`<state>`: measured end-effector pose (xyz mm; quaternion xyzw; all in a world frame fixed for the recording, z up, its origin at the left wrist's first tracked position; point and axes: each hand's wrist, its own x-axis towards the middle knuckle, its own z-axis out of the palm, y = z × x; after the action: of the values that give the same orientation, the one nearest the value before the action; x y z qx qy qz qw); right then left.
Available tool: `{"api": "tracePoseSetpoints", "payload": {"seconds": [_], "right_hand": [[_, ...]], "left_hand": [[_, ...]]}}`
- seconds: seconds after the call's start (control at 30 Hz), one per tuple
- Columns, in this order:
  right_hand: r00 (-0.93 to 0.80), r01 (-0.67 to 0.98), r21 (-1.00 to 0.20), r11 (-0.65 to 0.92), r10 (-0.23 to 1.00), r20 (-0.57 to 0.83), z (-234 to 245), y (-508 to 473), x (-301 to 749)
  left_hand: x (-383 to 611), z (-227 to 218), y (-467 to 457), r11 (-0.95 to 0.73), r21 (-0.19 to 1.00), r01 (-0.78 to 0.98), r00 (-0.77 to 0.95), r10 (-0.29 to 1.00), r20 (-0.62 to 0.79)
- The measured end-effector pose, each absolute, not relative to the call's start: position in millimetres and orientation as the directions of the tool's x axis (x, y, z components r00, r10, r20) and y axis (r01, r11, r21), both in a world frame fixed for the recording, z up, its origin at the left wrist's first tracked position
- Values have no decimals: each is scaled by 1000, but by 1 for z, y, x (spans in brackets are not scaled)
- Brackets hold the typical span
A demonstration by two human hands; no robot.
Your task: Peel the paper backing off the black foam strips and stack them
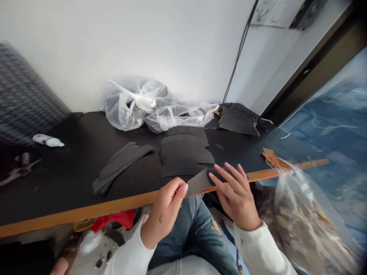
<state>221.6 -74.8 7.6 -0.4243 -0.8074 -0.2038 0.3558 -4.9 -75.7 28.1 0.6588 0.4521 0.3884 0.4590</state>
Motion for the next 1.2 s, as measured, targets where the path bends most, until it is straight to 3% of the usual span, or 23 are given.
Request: {"api": "tracePoseSetpoints", "payload": {"seconds": [0.2, 0.57, 0.73, 0.87, 0.97, 1.03, 1.2], "right_hand": [[-311, 818, -117, 564, 603, 734, 20, -104, 174], [-249, 668, -442, 598, 740, 625, 29, -94, 145], [-217, 402, -761, 510, 860, 462, 23, -94, 151], [-83, -8, -964, 266, 960, 266, 10, -88, 171], [91, -287, -933, 218, 975, 200, -4, -80, 194], [155, -348, -902, 255, 965, 213, -14, -73, 212], [320, -379, -840, 388, 907, 275, -26, -62, 249]], "left_hand": [[-1, 20, -91, -243, 923, 298, 252, 953, 170], [2, 1, -92, -324, 945, 52, 339, 895, 288], [3, 4, -92, -174, 985, 11, 381, 911, 157], [-3, 1, -85, -46, 996, -82, 365, 928, 73], [-10, -2, -78, 40, 951, -305, 329, 942, 66], [-16, -1, -75, 112, 908, -405, 248, 969, -9], [-44, 0, -80, 82, 933, -351, 126, 991, -40]]}}
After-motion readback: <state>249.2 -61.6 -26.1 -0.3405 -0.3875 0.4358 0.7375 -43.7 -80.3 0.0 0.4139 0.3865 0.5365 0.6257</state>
